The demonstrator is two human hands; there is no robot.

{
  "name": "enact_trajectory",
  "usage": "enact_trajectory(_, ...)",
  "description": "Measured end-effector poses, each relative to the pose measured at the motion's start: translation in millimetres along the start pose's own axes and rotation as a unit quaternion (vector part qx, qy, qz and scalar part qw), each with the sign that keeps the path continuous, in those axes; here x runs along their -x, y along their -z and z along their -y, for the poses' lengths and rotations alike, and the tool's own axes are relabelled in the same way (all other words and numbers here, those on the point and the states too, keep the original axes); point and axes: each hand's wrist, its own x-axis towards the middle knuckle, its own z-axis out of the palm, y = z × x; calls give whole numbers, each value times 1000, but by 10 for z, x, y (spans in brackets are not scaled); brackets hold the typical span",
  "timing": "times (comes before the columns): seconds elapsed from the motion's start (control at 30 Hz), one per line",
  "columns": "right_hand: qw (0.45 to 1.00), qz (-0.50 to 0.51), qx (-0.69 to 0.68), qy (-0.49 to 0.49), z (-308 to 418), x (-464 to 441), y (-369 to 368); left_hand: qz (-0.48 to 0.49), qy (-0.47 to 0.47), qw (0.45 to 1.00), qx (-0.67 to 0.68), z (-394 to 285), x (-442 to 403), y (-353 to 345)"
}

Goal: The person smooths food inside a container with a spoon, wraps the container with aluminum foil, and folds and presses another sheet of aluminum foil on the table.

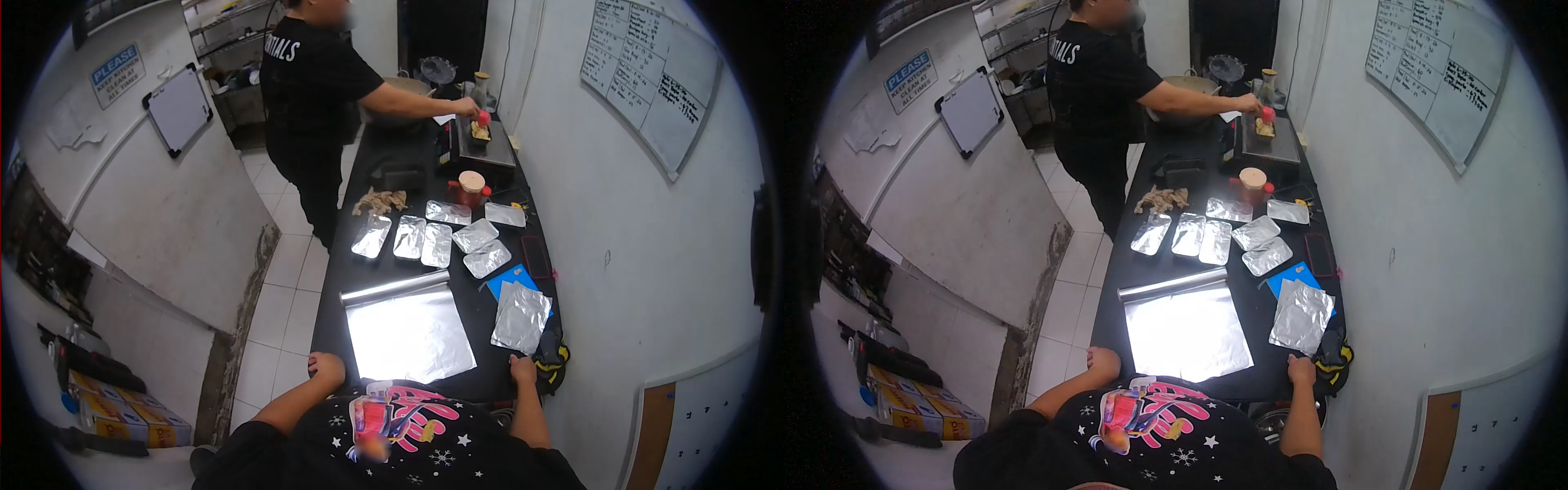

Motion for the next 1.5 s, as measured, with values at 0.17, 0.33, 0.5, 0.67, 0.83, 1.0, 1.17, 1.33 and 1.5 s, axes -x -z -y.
enact_trajectory(0.17, 999, 42, -13, -22, -46, -155, -52, -23, 0, 1000, -12, -21, -30, 21)
enact_trajectory(0.33, 1000, 22, -14, -8, -16, -106, -49, -19, -8, 1000, -16, 13, -1, 52)
enact_trajectory(0.5, 1000, 9, -9, 7, -46, -110, -76, -18, -12, 1000, -19, 22, 25, 38)
enact_trajectory(0.67, 999, -27, -9, 22, -57, -89, -97, -24, -11, 999, -29, -3, -56, -13)
enact_trajectory(0.83, 1000, 7, -4, 13, -32, -89, -42, -26, -4, 999, -25, -25, -76, -18)
enact_trajectory(1.0, 1000, 15, -8, 8, -25, -71, -28, 7, -20, 999, -39, -4, -58, 16)
enact_trajectory(1.17, 1000, 18, -12, 2, 0, -42, -3, 12, -24, 999, -40, 10, -10, 57)
enact_trajectory(1.33, 1000, 13, 1, 6, -23, -78, -45, -4, -6, 1000, -10, -4, -16, 38)
enact_trajectory(1.5, 1000, -16, -5, 24, -50, -85, -91, 7, -14, 1000, -6, 15, 0, 51)
